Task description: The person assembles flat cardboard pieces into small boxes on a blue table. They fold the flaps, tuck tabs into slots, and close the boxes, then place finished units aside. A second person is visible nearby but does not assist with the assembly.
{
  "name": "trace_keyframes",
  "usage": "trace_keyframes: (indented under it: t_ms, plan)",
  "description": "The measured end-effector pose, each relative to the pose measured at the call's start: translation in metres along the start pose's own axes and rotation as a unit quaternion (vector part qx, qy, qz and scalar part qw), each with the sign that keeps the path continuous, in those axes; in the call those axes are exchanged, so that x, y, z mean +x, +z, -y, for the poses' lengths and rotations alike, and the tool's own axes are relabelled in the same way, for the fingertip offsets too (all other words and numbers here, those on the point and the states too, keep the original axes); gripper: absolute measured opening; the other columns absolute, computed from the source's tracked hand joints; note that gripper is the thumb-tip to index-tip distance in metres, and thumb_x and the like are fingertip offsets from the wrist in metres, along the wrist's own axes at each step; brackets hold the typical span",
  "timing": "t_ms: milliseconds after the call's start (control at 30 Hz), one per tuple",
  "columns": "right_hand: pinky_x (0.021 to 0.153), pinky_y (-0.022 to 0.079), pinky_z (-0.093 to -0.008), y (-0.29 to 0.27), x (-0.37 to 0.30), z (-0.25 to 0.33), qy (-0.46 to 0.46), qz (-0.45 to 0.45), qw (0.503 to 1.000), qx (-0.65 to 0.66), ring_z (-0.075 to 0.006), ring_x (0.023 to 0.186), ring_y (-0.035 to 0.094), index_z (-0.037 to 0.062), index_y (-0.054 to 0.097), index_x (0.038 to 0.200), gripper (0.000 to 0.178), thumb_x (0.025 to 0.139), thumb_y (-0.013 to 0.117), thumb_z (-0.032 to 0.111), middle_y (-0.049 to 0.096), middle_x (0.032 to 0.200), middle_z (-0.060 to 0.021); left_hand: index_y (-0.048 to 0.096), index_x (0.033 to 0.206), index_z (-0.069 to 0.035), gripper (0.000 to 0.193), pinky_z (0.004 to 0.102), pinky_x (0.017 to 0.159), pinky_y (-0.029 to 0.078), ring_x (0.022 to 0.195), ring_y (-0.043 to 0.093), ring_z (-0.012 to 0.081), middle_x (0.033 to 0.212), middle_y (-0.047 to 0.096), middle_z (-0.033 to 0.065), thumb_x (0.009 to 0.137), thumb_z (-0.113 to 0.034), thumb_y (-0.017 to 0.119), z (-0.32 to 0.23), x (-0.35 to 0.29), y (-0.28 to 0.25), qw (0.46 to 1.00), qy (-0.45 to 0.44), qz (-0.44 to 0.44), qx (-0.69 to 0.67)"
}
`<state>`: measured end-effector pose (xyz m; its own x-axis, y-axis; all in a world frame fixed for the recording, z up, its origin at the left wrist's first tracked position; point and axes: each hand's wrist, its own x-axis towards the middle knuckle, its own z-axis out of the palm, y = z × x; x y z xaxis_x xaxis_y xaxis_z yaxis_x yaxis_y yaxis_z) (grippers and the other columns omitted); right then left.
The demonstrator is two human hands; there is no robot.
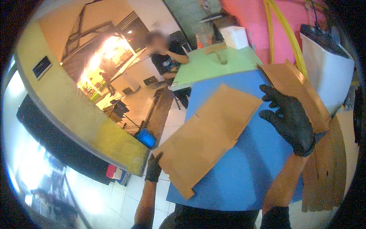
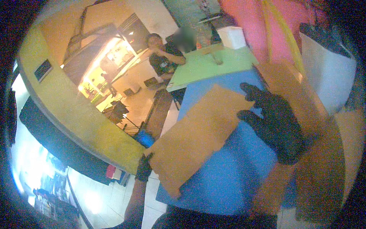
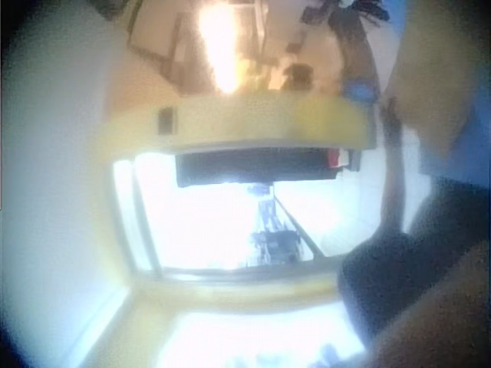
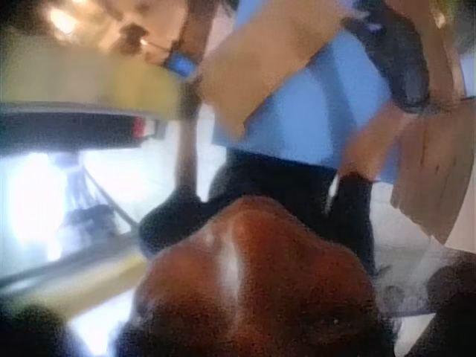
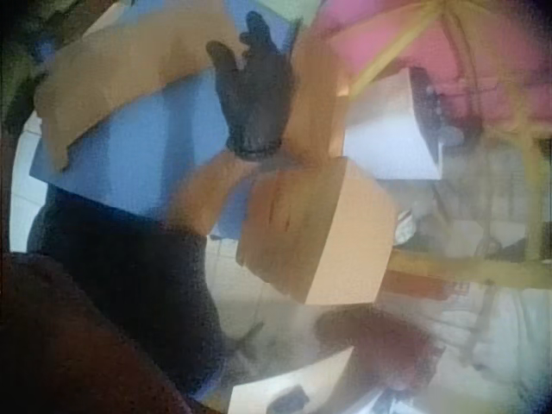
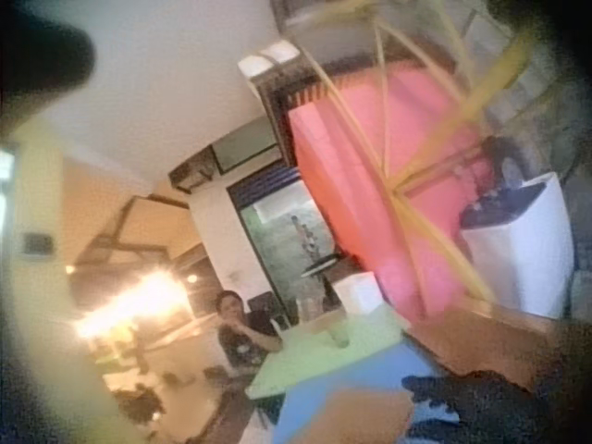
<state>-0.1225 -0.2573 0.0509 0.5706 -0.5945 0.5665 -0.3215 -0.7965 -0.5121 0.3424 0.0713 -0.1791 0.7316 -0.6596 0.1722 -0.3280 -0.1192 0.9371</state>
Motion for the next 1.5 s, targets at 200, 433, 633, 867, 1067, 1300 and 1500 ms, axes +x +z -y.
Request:
trace_keyframes:
  t_ms: [200, 433, 633, 867, 1067, 1300, 1500]
  plan:
    - [0.093, 0.05, -0.0435, 0.01, 0.01, 0.051, -0.047, -0.093, 0.989, 0.106, -0.0293, 0.118, 0.058, 0.0132, 0.038, 0.152, 0.097, 0.068, 0.086, 0.024, 0.053, 0.143, -0.0122, 0.062, 0.125, -0.005, 0.039, 0.0376, 0.104, 0.047, 0.123, 0.057, 0.0328, 0.128, 0.063, 0.0162, 0.087, -0.014, 0.067, -0.004, -0.098, 0.008, 0.913, 0.165, 0.057, 0.368]
    - [0.104, 0.044, -0.0442, 0.025, 0.004, 0.091, -0.162, -0.171, 0.952, 0.194, -0.0309, 0.134, 0.048, 0.0061, 0.038, 0.15, 0.099, 0.068, 0.086, 0.032, 0.046, 0.149, -0.0154, 0.062, 0.12, 0.0, 0.036, 0.0393, 0.088, 0.054, 0.1, 0.066, 0.0343, 0.109, 0.068, 0.0185, 0.084, -0.005, 0.065, -0.055, -0.109, 0.006, 0.908, 0.097, 0.013, 0.409]
    - [0.104, 0.045, -0.0419, 0.016, -0.007, 0.068, -0.116, 0.087, 0.989, 0.01, -0.0334, 0.124, 0.056, 0.0049, 0.049, 0.142, 0.076, 0.078, 0.078, 0.033, 0.057, 0.138, -0.0173, 0.061, 0.117, 0.008, 0.031, 0.0359, 0.087, 0.054, 0.101, 0.067, 0.0214, 0.112, 0.069, 0.0151, 0.091, -0.009, 0.059, -0.097, -0.088, 0.004, 0.991, -0.005, 0.031, 0.128]
    - [0.098, 0.048, -0.0431, 0.021, -0.009, 0.055, -0.095, 0.054, 0.993, -0.042, -0.0328, 0.112, 0.063, 0.0073, 0.055, 0.138, 0.065, 0.082, 0.075, 0.032, 0.065, 0.125, -0.0172, 0.054, 0.131, 0.006, 0.045, 0.0353, 0.101, 0.046, 0.119, 0.058, 0.0217, 0.129, 0.063, 0.0139, 0.089, -0.01, 0.061, -0.097, -0.072, -0.004, 0.998, -0.005, -0.024, 0.049]
    - [0.098, 0.049, -0.0438, 0.022, -0.011, 0.053, -0.109, 0.061, 0.992, -0.022, -0.0339, 0.112, 0.063, 0.0096, 0.053, 0.14, 0.067, 0.082, 0.075, 0.032, 0.064, 0.127, -0.0167, 0.051, 0.134, 0.006, 0.046, 0.0383, 0.101, 0.044, 0.118, 0.058, 0.0276, 0.126, 0.064, 0.0191, 0.093, -0.013, 0.059, -0.184, -0.056, -0.098, 0.911, 0.109, -0.184, 0.353]
    - [0.098, 0.049, -0.0442, 0.04, -0.002, 0.07, -0.165, 0.049, 0.985, 0.003, -0.0368, 0.112, 0.062, 0.0096, 0.053, 0.139, 0.063, 0.083, 0.074, 0.028, 0.063, 0.126, -0.019, 0.056, 0.136, -0.003, 0.04, 0.0396, 0.092, 0.05, 0.107, 0.065, 0.0256, 0.121, 0.069, 0.0151, 0.096, -0.006, 0.052, -0.317, -0.073, -0.17, 0.787, 0.236, -0.395, 0.411]
    - [0.096, 0.05, -0.0443, 0.05, 0.0, 0.091, -0.198, 0.072, 0.974, 0.077, -0.0366, 0.112, 0.062, 0.0082, 0.054, 0.136, 0.057, 0.084, 0.072, 0.025, 0.063, 0.123, -0.0189, 0.059, 0.136, -0.008, 0.039, 0.0385, 0.102, 0.046, 0.113, 0.063, 0.0221, 0.122, 0.069, 0.0124, 0.101, -0.009, 0.041, -0.423, -0.097, -0.134, 0.631, 0.304, -0.451, 0.554]
